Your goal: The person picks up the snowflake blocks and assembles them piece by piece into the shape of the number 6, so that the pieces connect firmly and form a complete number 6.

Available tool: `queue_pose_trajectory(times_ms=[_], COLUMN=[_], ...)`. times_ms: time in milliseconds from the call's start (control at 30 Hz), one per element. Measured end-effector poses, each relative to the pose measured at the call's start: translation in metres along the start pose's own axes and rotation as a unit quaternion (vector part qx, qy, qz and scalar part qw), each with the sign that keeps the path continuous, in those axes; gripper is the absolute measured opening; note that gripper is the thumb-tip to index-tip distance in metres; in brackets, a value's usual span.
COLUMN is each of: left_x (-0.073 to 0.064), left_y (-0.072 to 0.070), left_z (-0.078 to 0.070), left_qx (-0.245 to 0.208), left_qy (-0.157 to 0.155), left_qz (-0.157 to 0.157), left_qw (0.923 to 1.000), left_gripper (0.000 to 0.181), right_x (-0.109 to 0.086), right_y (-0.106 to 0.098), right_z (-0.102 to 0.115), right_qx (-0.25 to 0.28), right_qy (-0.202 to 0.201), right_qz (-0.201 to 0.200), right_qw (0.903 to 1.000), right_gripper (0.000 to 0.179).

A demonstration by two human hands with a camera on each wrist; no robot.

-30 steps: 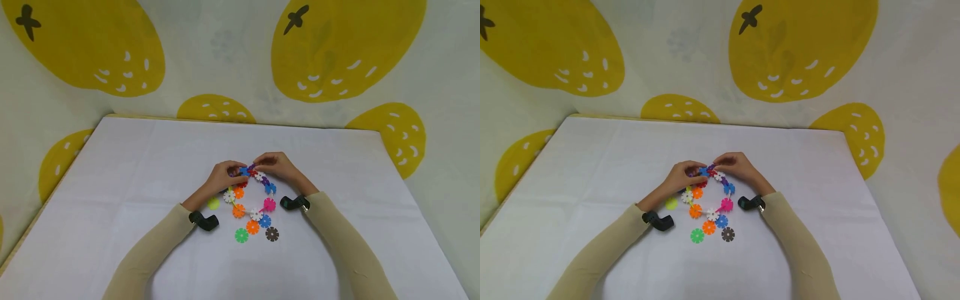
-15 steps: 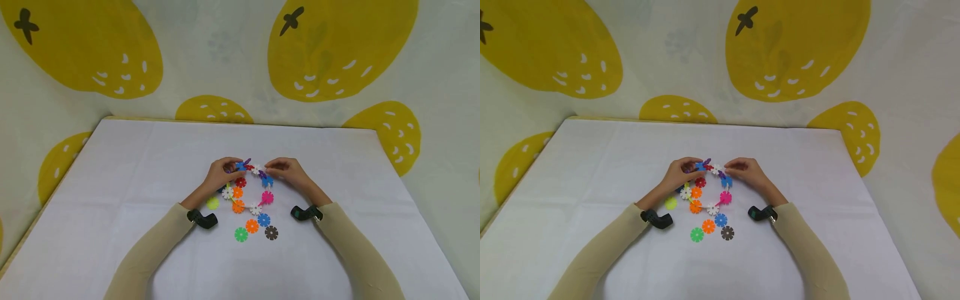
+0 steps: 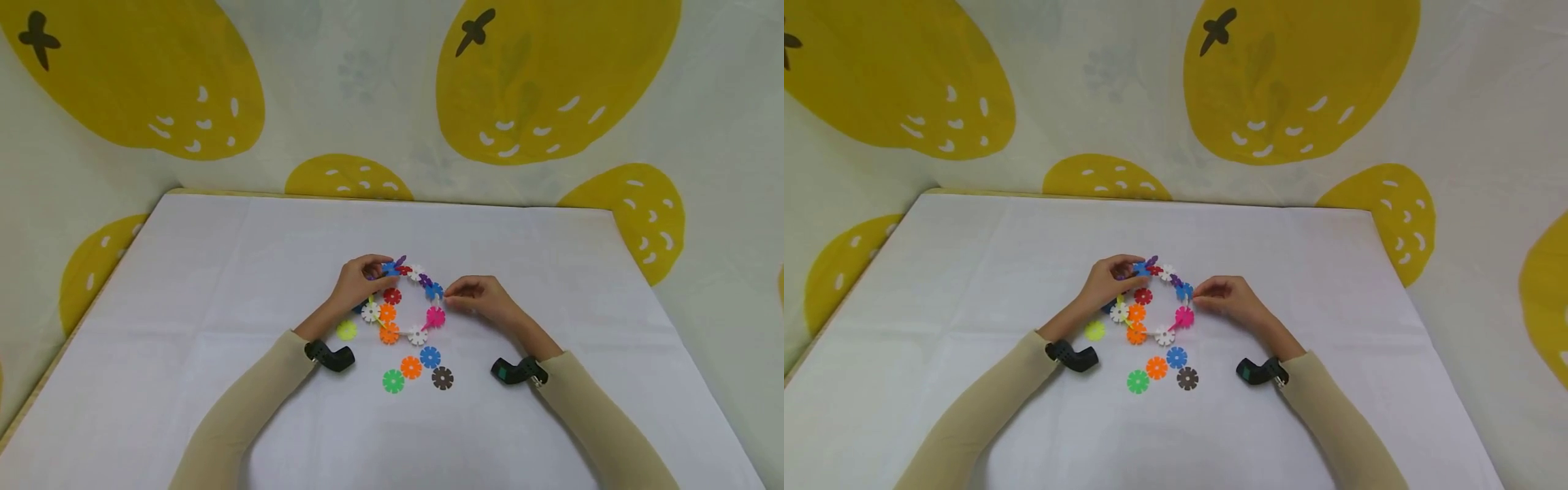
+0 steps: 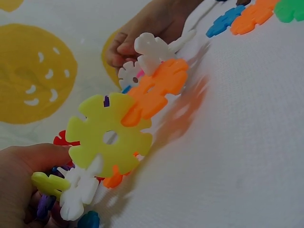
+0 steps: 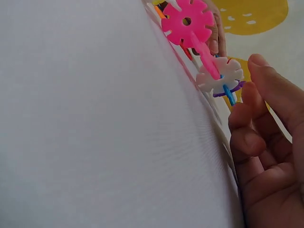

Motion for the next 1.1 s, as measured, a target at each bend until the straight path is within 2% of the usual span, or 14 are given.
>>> queue_pose_trajectory(times_ms=[100,200,300,433,633,900,1100], left_x=[0.0,0.0,0.0,0.0,0.0,-0.001,-0.001], left_y=[0.0,0.0,0.001,0.001,0.0,0.001,0.001], left_z=[0.001,0.001,0.001,0.0,-0.001,-0.002,-0.001], left_qx=[0.009,0.018,0.023,0.023,0.028,0.035,0.035], left_qy=[-0.01,-0.019,-0.025,-0.029,-0.029,-0.034,-0.037], left_qz=[0.002,0.004,0.006,0.007,0.01,0.011,0.01], left_qw=[0.9999,0.9997,0.9994,0.9993,0.9991,0.9987,0.9986], left_gripper=[0.038,0.039,0.04,0.04,0.039,0.04,0.04], right_x=[-0.008,-0.016,-0.023,-0.029,-0.033,-0.035,-0.035], right_y=[0.006,0.015,0.026,0.038,0.047,0.053,0.054], right_z=[0.003,0.009,0.016,0.021,0.022,0.028,0.031], right_qx=[0.025,0.044,0.041,0.016,-0.008,-0.068,-0.096], right_qy=[-0.031,-0.076,-0.112,-0.129,-0.145,-0.134,-0.125], right_qz=[0.04,0.093,0.144,0.187,0.195,0.21,0.215], right_qw=[0.9984,0.9918,0.9823,0.9737,0.9701,0.966,0.9637], right_gripper=[0.017,0.013,0.01,0.011,0.017,0.028,0.029])
Point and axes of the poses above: each hand's wrist, its own x-axis towards the middle knuckle, its own y-axis out of the palm, z = x × y, the point moved 5 cm from there along x, towards the middle knuckle, and after that the axes turned 3 degrees about -y, right-handed, at the moved point
